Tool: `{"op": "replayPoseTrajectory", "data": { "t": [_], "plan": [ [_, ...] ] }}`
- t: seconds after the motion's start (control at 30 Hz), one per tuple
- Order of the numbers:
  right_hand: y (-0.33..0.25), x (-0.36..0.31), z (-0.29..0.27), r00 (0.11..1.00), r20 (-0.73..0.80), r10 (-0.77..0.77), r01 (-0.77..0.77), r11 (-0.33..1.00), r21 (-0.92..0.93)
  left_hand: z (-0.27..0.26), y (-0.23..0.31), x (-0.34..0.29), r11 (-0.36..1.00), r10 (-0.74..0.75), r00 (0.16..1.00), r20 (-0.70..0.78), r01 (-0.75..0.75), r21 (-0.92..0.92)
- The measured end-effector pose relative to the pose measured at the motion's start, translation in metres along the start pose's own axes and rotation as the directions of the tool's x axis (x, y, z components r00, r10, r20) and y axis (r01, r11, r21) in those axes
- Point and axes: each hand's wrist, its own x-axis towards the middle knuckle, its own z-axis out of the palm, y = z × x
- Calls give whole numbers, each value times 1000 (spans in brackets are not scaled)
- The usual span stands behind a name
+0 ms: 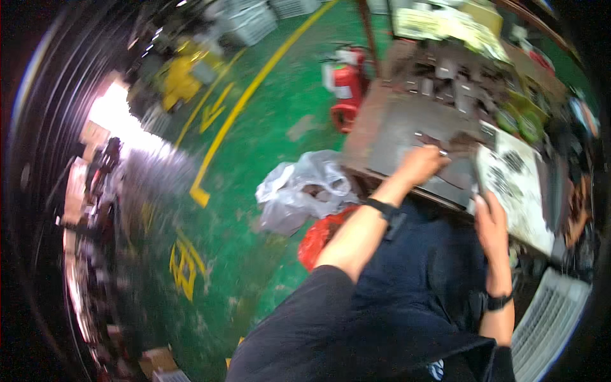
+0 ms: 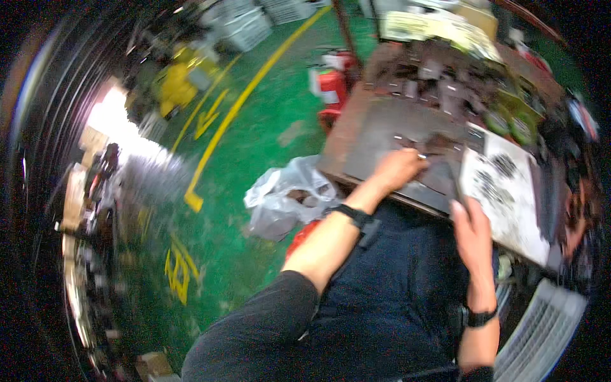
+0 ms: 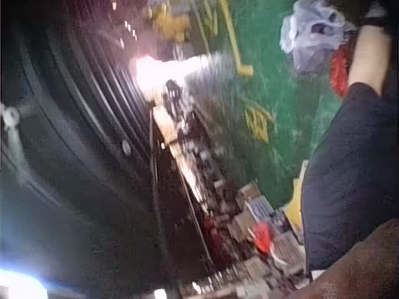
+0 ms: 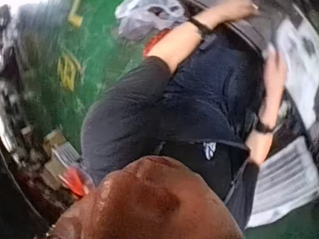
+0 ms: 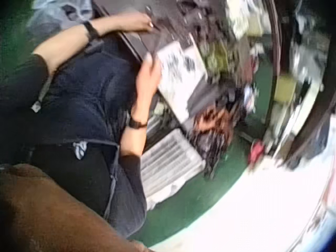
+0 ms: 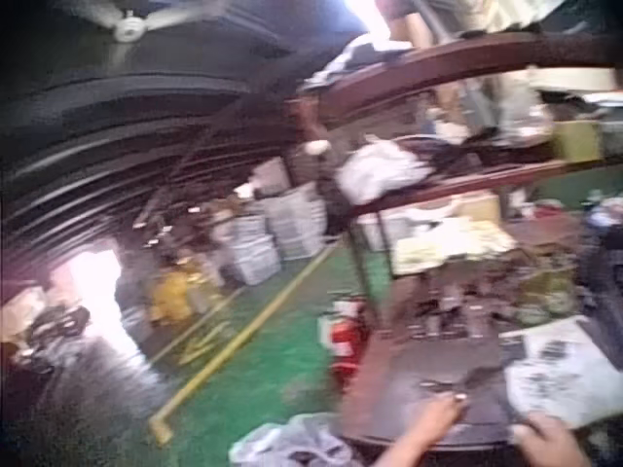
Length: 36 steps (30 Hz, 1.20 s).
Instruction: Hammering leather components on a metal block to flatten or prepare them for assembly in a shoe factory.
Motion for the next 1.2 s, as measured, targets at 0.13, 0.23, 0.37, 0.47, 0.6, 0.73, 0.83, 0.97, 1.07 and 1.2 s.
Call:
{"op": "replayPoseTrajectory", "data": {
  "t": [0.13,0.23,0.37,0.47,0.6,0.73,0.83,0.97,1.07,1.2],
  "plan": [
    [-1,-20,-3,991,134,9,-80,842,533,-4,-14,-15,979,172,974,-146,-185,-81],
    [4,-32,-5,994,109,-4,-56,840,539,-5,-11,-19,979,176,974,-143,-188,-78],
    [5,-42,-10,998,-26,57,-34,842,539,7,1,-9,994,111,989,-100,-113,-8],
    [-18,-37,-6,997,21,76,-76,850,522,-12,-15,-3,910,193,974,121,-224,349],
    [-26,-40,-16,993,85,78,-106,906,411,-17,-37,-17,999,-17,990,-142,11,-43],
    [-15,-55,-29,995,30,99,-103,908,406,-19,-21,-11,973,49,997,-54,-60,-222],
    [-9,-63,-31,993,6,118,-111,915,387,-12,-22,-11,966,67,997,-44,-76,-245],
    [-11,-63,-34,995,13,102,-99,921,377,-11,-18,-13,972,65,996,-56,-76,-223],
    [-31,-57,-40,999,2,41,-39,916,400,-12,-17,-15,967,63,997,-51,-74,-245],
    [-70,-46,-41,964,-202,-173,250,849,465,-15,-20,-16,968,105,991,-80,-120,-221]
  ]
}}
